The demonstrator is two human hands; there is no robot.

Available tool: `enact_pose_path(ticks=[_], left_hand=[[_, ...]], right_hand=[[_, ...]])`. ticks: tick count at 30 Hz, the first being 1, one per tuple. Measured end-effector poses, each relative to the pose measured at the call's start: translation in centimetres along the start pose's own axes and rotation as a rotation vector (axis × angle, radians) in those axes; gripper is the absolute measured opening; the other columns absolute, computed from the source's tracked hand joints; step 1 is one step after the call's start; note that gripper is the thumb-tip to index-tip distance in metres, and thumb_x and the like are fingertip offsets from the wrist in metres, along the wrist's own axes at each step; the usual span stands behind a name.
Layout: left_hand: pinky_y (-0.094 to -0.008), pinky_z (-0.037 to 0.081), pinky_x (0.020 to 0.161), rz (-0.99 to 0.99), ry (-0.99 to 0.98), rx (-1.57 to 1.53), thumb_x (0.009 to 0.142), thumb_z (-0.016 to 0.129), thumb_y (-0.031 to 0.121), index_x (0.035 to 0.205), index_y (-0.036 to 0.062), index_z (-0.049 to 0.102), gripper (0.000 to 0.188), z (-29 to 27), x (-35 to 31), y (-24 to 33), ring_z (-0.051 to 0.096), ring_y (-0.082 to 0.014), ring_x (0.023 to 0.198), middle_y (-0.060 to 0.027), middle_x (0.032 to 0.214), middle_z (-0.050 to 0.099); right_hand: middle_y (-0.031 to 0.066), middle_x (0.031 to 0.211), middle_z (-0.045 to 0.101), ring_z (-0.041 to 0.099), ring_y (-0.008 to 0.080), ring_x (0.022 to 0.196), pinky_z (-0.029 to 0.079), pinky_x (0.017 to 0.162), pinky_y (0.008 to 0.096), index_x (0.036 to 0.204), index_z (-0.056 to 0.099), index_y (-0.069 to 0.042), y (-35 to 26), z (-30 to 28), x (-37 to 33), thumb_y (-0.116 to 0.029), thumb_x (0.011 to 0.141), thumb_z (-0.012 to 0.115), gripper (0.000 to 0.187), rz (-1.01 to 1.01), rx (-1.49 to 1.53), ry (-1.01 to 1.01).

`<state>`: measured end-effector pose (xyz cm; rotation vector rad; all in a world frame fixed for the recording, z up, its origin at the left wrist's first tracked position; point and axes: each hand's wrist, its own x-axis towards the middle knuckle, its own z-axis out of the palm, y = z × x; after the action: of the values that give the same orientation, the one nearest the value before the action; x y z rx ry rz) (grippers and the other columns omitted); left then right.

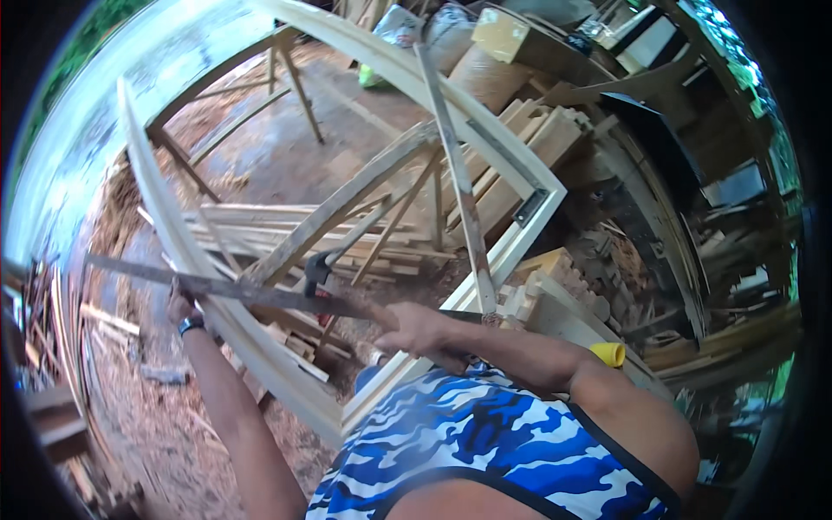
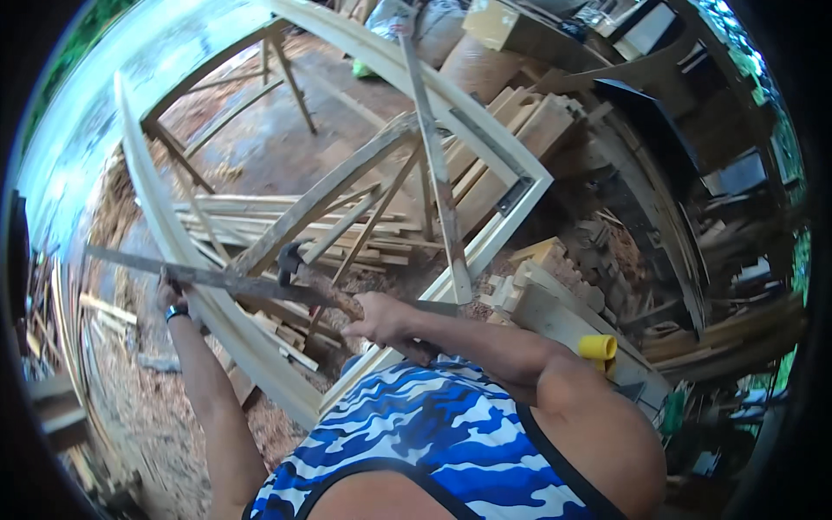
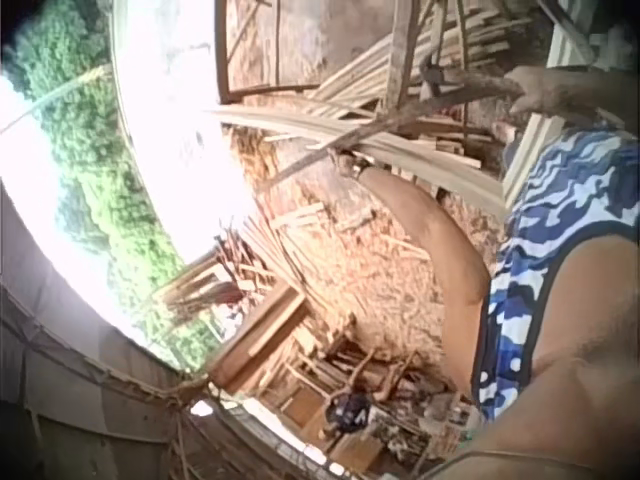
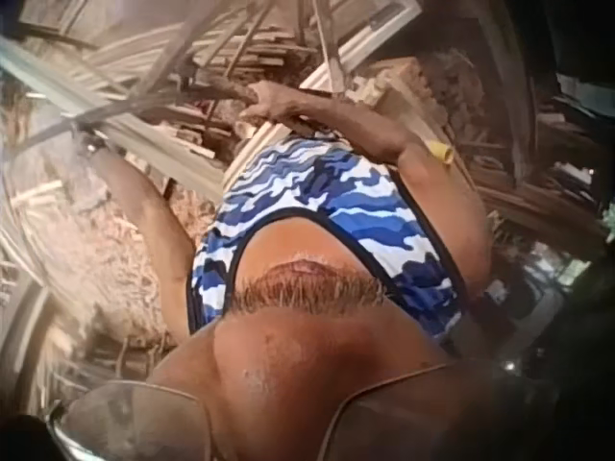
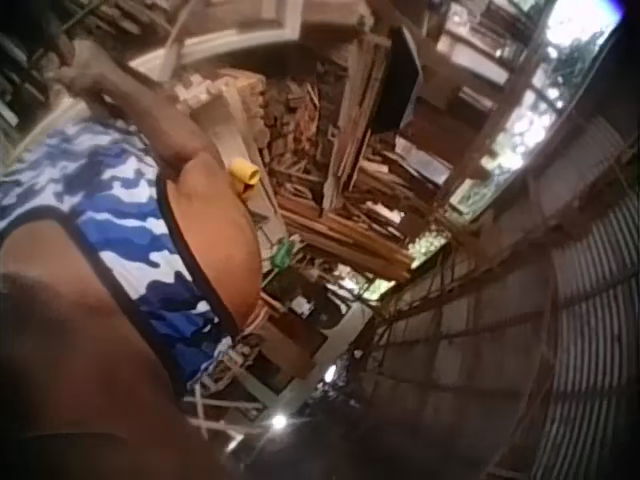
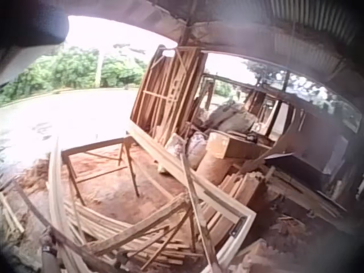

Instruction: The person assembles a wooden frame structure using a hammer and nails. They repeatedly pick up wooden planks, position them against the frame, and hammer nails to secure the joints. The person also uses a metal square to check alignment and a chisel to adjust the wood.

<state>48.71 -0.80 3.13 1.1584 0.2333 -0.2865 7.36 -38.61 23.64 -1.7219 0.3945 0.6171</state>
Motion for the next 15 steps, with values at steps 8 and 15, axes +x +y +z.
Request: enact_pose_path(ticks=[8, 15], left_hand=[[-0.0270, 0.054, 0.076, 0.042, 0.088, 0.030, 0.095, 0.069, 0.015, 0.118, 0.0011, 0.069, 0.027, -1.2, 4.8, -2.1, 0.067, -0.0153, 0.088, -0.0060, 0.107, 0.072], [-0.0248, 0.050, 0.068, 0.052, 0.129, 0.172, 0.094, 0.072, 0.016, 0.118, 0.0024, 0.070, 0.028, -2.8, 3.0, 0.6, 0.064, -0.0111, 0.086, -0.0057, 0.104, 0.072]], right_hand=[[0.0042, 0.067, 0.058, 0.054, 0.0130, 0.051, 0.045, 0.047, 0.0303, 0.101, 0.058, -0.001, 0.1, 0.4, -0.2, -0.021, 0.089, 0.072, 0.027, 0.110, 0.104, 0.067], [0.0022, 0.067, 0.057, 0.055, 0.0107, 0.054, 0.045, 0.047, 0.0291, 0.101, 0.060, -0.001, -3.5, 1.6, 2.8, -0.018, 0.089, 0.071, 0.024, -0.037, -0.044, 0.045]])
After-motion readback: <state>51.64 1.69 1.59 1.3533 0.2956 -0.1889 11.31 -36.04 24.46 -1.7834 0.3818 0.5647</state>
